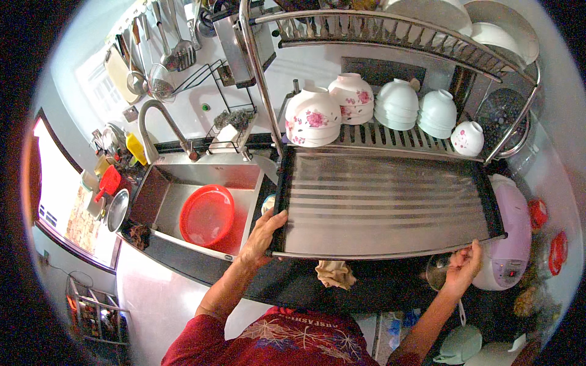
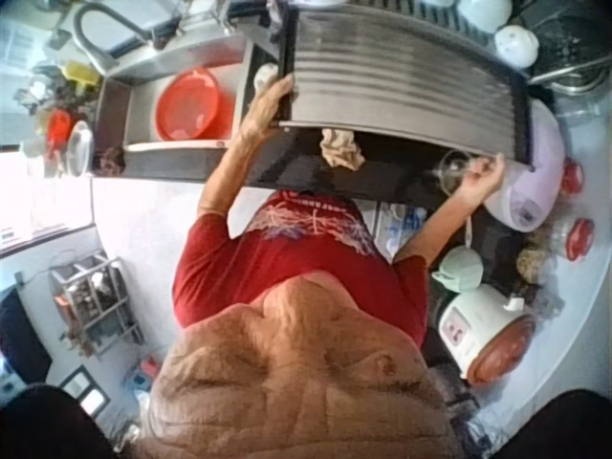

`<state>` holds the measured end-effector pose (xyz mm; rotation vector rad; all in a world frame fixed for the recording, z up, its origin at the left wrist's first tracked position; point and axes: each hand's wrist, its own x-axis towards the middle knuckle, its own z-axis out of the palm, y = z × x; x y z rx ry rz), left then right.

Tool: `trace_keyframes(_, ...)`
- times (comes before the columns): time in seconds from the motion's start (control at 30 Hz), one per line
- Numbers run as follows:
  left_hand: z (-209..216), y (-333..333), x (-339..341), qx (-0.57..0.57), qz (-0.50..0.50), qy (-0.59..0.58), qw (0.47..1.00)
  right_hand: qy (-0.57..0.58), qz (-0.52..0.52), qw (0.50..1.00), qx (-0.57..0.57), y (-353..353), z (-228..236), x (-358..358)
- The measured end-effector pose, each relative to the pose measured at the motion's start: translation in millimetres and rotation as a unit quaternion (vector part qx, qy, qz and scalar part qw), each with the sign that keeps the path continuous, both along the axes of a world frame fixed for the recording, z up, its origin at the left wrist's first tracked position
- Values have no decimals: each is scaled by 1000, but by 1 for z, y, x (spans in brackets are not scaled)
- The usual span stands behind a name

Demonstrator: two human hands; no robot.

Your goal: The person cleans a metal baking tray in a kitchen sink. They scrub the tray with a sponge, rinse it under running water, and dry it with a cloth. Finally, the person places the clean tray into a dish rack.

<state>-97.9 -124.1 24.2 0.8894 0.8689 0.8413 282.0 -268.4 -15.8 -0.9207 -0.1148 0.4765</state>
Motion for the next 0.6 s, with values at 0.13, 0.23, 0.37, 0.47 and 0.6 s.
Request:
trace_keyframes(0.13,-10,3,4,-9,14,-12,1000,-3,-12,1000,-4,0,-2,4)
trace_keyframes(0.23,-9,3,3,-14,13,-16,1000,-7,-10,1000,-4,1,-2,3)
trace_keyframes(0.37,1,0,11,-14,50,1,999,7,-5,1000,7,5,-8,7)
trace_keyframes(0.47,-13,1,9,14,63,-1,998,1,9,1000,10,2,-10,6)
trace_keyframes(0.6,-8,2,5,4,11,0,1000,9,2,1000,13,0,-12,8)
